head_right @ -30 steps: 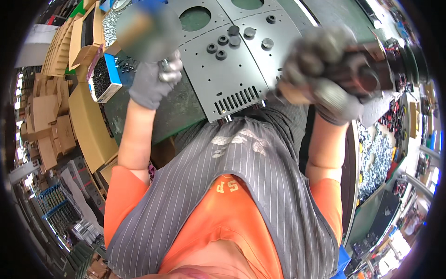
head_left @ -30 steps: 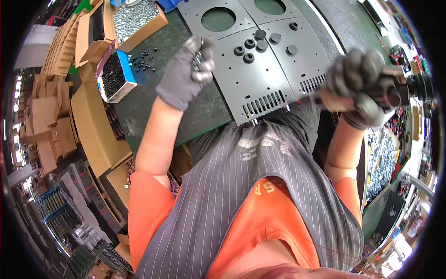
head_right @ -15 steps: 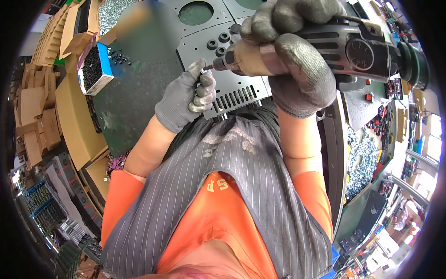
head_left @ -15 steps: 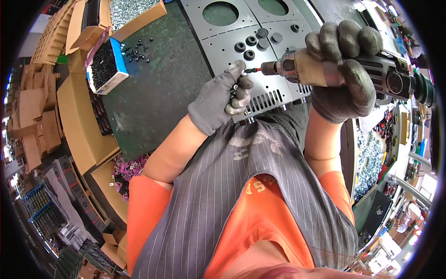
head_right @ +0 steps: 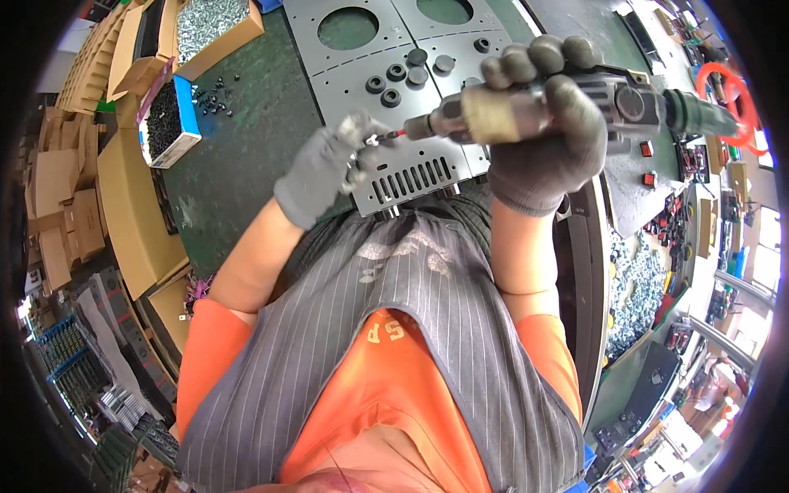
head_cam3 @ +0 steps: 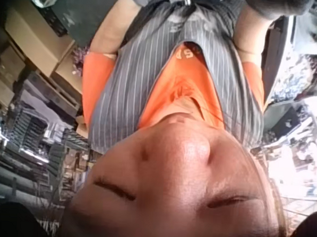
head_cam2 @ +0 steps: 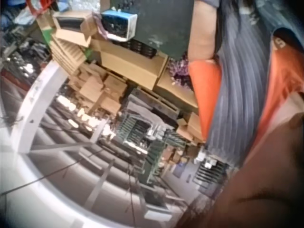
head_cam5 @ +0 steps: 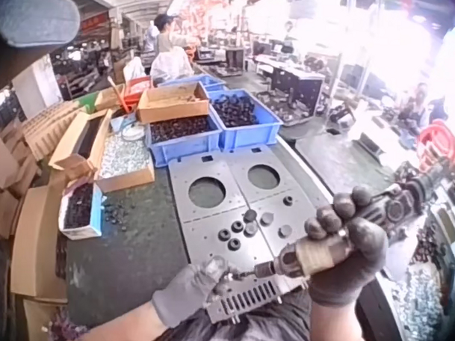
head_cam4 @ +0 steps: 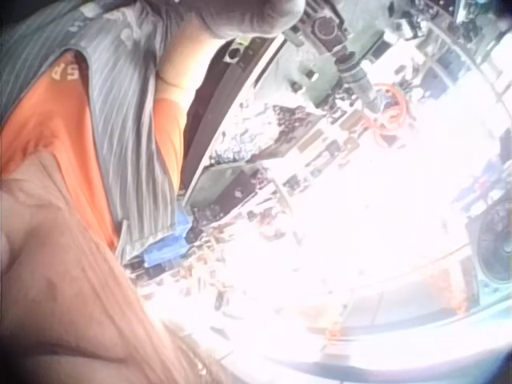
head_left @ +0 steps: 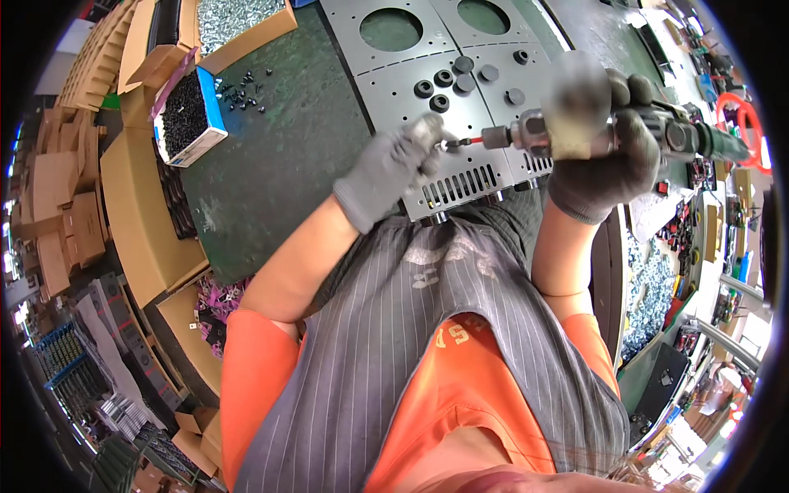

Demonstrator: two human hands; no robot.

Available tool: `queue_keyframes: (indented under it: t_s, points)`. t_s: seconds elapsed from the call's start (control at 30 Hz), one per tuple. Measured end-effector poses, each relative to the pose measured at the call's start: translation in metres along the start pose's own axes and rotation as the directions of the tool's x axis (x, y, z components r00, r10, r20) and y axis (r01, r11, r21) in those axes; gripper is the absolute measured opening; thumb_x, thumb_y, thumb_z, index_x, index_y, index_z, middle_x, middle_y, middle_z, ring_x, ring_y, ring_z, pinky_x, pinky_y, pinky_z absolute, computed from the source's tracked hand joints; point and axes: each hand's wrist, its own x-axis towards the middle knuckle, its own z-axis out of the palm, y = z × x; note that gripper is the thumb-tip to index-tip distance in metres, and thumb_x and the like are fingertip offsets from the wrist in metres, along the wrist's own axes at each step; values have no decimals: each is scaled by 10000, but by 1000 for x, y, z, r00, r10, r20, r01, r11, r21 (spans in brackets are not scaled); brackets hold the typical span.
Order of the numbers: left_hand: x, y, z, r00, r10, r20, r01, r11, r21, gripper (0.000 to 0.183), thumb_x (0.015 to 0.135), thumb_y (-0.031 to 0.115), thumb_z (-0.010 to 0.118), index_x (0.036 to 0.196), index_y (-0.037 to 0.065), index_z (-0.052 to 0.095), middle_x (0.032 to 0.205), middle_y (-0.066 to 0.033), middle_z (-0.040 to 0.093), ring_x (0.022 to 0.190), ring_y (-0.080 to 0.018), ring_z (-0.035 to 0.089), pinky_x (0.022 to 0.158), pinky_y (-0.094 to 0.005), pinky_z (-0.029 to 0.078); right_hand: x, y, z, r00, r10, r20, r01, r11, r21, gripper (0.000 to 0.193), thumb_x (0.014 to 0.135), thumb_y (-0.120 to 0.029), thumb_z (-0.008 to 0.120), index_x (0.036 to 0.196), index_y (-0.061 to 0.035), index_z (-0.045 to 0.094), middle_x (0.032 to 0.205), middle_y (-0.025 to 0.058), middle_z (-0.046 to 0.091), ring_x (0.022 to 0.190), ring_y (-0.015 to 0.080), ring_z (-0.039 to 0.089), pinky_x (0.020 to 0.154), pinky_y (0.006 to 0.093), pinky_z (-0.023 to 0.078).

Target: The person uses a pneumatic screwdriver to fasten screws into a metal chassis containing electronic components and cooling fans. They handle the device, repositioning it on the workbench to access different screw holes and secure the casing.

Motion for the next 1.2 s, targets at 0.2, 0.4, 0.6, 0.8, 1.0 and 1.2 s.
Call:
queue_keyframes:
  t_s: [0.2,0.4,0.6,0.8,1.0,1.2]
  points:
    - [60,17,-39,950,311,-28,-122,453,883,362,872,390,658,1100,109,675,860,-68,703,747,-151,647,695,-289,507,8,-17,-51,997,3,-78,-2,1000,15,393,783,-76,569,1166,0,521,995,127,581,905,280,576,809,448,490]
    - [61,10,-51,950,313,-9,-134,433,891,338,837,317,691,1106,112,680,973,-95,700,849,-223,665,797,-329,505,-15,-14,-27,993,115,41,-112,991,-69,446,775,-89,581,1207,-1,512,1024,125,542,911,262,529,834,420,439]
    - [-46,-10,-46,941,339,8,-210,565,798,341,780,257,757,1058,69,698,875,-81,682,751,-139,642,725,-273,510,-40,-17,-3,959,227,169,-209,971,-120,435,753,14,542,1182,-55,512,1002,139,572,871,277,591,793,406,504]
    - [-70,-29,-15,951,307,-46,-88,410,908,335,749,312,750,1039,149,711,768,-67,640,654,-231,601,633,-332,494,-47,8,12,916,333,223,-314,942,-119,435,754,65,569,1161,-72,505,974,115,550,876,249,580,786,390,514]
    - [-64,-36,-9,923,384,-2,-124,304,944,299,770,388,709,985,180,705,736,-54,613,665,-250,612,602,-368,490,-48,29,8,872,385,301,-309,912,-269,451,759,124,564,1145,-98,492,969,96,548,867,199,592,762,395,535]
    - [-64,-38,-10,919,395,2,-132,303,944,302,779,397,695,989,179,696,755,-56,616,688,-263,617,614,-379,492,-48,39,11,842,459,283,-358,868,-345,369,765,60,604,1091,-77,497,895,79,557,841,212,628,723,357,543]
